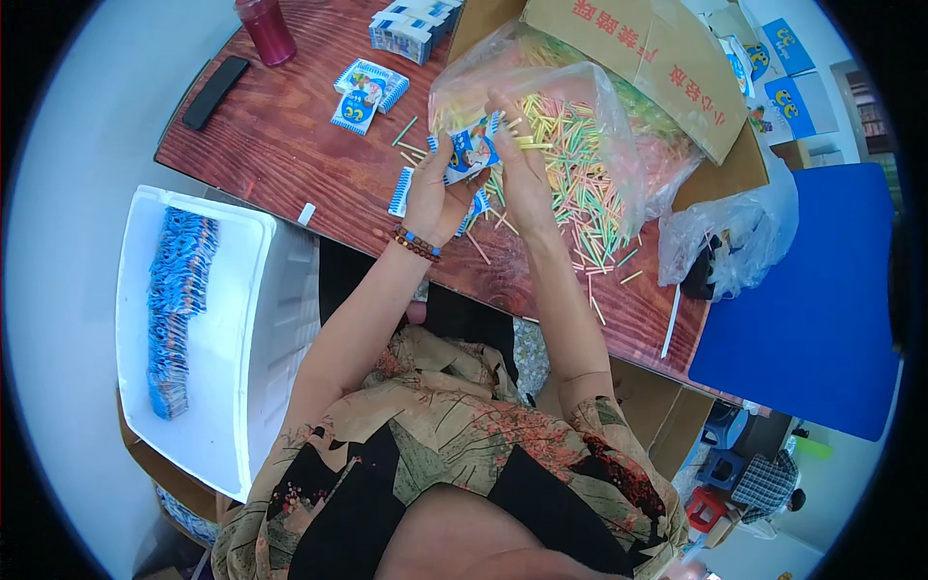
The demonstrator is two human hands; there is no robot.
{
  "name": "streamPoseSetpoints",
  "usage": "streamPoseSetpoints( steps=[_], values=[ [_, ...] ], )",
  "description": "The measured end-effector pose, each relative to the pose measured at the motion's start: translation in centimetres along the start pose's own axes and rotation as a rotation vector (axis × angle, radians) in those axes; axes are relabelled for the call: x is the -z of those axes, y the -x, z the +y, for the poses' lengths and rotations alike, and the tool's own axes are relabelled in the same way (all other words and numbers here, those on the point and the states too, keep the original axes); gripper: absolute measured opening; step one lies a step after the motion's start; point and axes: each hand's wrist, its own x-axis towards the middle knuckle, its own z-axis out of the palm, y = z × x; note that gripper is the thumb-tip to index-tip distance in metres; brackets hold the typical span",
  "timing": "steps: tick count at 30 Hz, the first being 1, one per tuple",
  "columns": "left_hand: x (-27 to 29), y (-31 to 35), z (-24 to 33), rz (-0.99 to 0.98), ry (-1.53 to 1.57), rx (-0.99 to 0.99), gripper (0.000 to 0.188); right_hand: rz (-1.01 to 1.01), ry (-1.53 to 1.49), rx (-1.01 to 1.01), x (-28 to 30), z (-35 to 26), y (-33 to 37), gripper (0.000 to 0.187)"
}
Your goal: Packaging small colorful sticks into plastic pouches from a storage box.
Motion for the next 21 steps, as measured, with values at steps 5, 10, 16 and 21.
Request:
streamPoseSetpoints(
  steps=[5,10,16,21],
  values=[
    [-0.6,-0.4,-0.1,-0.028,0.059,0.023,0.032,-0.042,0.03,0.074,0.9,-1.1,-0.8,0.052],
    [-0.6,0.1,0.9,-0.076,0.12,-0.018,0.035,-0.106,0.33,0.075,-0.5,-2.9,-0.4,0.049],
    [-0.6,0.0,1.4,-0.058,0.309,-0.031,0.04,-0.129,0.36,0.057,-2.1,-3.5,-2.3,0.054],
    [-0.5,0.5,2.7,-0.084,0.403,-0.037,0.037,-0.029,0.16,0.101,-3.7,-3.6,-3.1,0.05]
  ],
)
